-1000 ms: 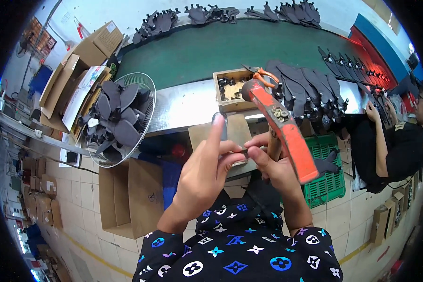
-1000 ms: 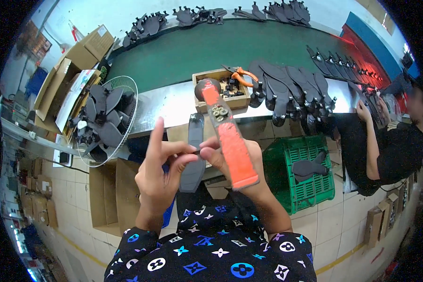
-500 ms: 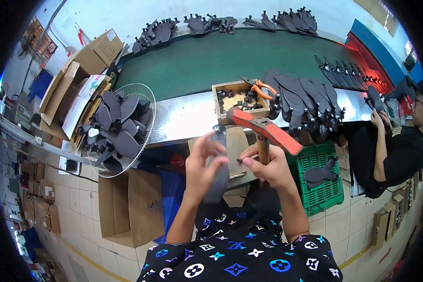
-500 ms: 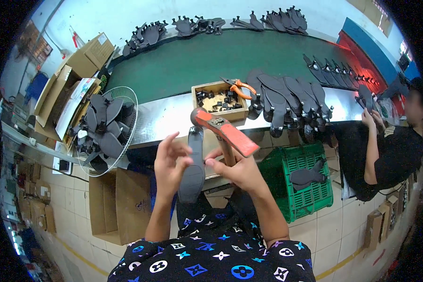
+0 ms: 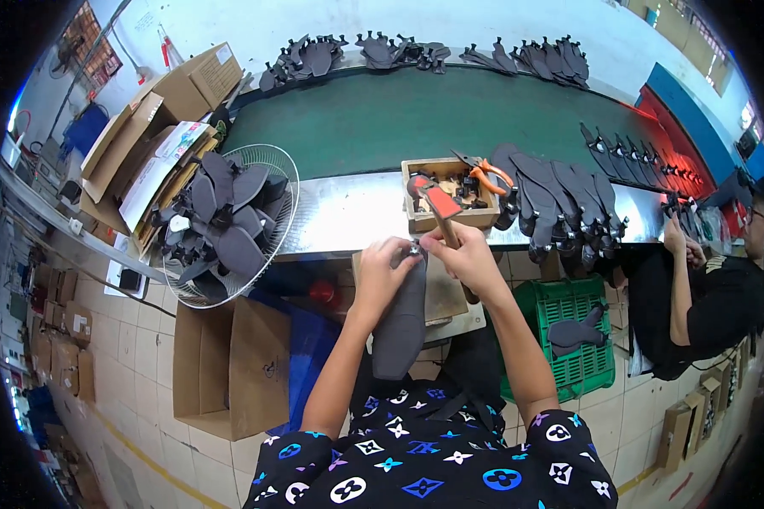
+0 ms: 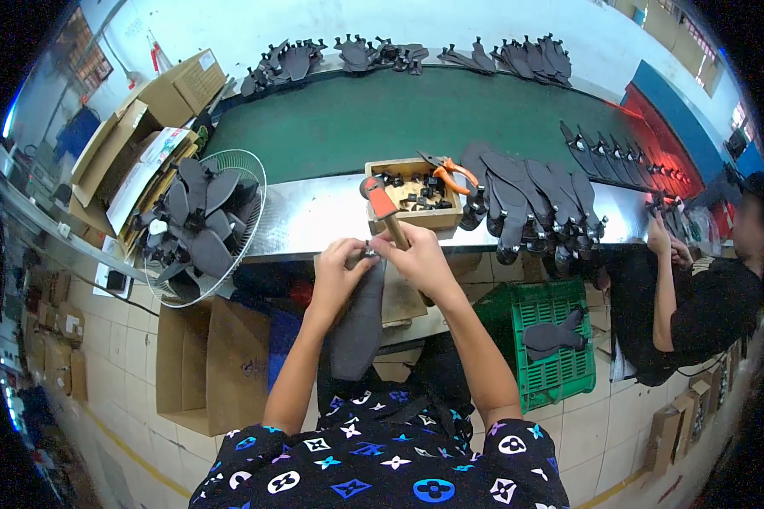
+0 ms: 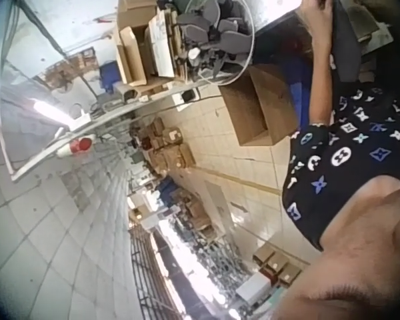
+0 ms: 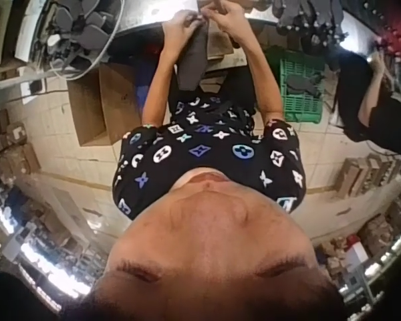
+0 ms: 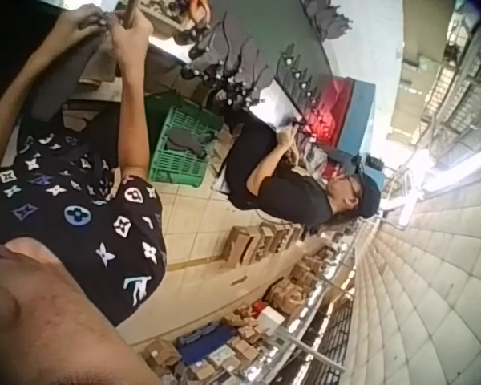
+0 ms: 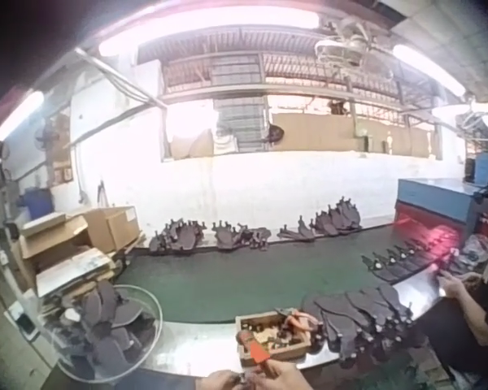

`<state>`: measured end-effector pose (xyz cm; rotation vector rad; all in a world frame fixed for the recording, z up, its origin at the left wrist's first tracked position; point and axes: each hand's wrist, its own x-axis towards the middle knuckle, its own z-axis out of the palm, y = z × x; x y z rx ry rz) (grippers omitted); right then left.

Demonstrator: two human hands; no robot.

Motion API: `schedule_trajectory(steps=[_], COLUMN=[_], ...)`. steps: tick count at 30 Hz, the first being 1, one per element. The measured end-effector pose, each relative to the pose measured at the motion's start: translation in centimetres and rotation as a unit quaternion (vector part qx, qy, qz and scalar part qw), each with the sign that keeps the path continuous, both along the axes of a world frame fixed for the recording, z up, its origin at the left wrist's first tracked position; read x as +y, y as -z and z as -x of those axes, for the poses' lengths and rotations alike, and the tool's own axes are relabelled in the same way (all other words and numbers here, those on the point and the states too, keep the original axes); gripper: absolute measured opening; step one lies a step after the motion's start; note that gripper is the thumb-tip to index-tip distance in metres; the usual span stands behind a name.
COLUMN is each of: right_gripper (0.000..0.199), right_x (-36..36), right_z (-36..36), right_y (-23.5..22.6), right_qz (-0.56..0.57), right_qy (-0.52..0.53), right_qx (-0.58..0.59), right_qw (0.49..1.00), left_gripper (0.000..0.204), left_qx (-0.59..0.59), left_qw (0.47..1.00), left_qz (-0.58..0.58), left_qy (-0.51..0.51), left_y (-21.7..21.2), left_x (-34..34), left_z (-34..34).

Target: Hammering and attaching components to the bottom of shoe soles at a manufacturing workbench.

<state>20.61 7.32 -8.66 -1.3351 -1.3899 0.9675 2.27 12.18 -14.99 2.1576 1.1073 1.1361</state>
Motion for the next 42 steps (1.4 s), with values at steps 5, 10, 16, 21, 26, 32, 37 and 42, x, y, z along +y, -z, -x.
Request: schedule_trajectory(steps=[5, 10, 16, 21, 26, 32, 37, 42], right_gripper=[0.021, 0.018, 0.016, 0.016, 0.015, 0.024, 0.028, 0.027], right_x=[1.1, 1.3, 0.7, 0.8, 0.4, 0.0, -2.5, -7.1], right_z=[0.8, 1.2, 1.9, 2.0, 2.1, 1.6, 2.6, 2.1], right_y=[1.5, 2.6, 2.9, 2.9, 3.2, 2.4, 0.5, -2.9], right_qz=[0.015, -0.048, -0.173, -0.141, -0.185, -0.224, -0.129, -0.056], right_qy=[-0.008, -0.025, -0.033, -0.015, -0.008, -0.049, -0.029, 0.025], right_qx=[-0.043, -0.145, -0.151, -0.165, -0.175, -0.252, -0.155, -0.134], right_qw=[0.999, 0.988, 0.973, 0.976, 0.967, 0.94, 0.979, 0.989], left_gripper=[0.024, 0.023, 0.025, 0.027, 0.029, 0.02, 0.021, 0.024], left_qx=[-0.014, -0.027, -0.055, -0.06, -0.064, -0.034, -0.102, -0.165], left_qw=[1.0, 0.999, 0.998, 0.998, 0.998, 0.997, 0.975, 0.948], left_qz=[-0.007, 0.035, 0.006, 0.011, 0.003, 0.05, 0.188, 0.24], left_qy=[-0.01, -0.021, -0.014, -0.008, 0.016, 0.042, 0.063, 0.128], left_y=[0.7, 0.2, 1.0, 1.1, -0.3, 0.7, 0.7, 0.7], left_x=[-1.0, -1.8, -1.6, -1.4, -1.8, -0.5, 0.1, 0.5], left_z=[0.7, 0.8, 1.0, 1.1, 1.3, 2.1, 2.1, 2.1])
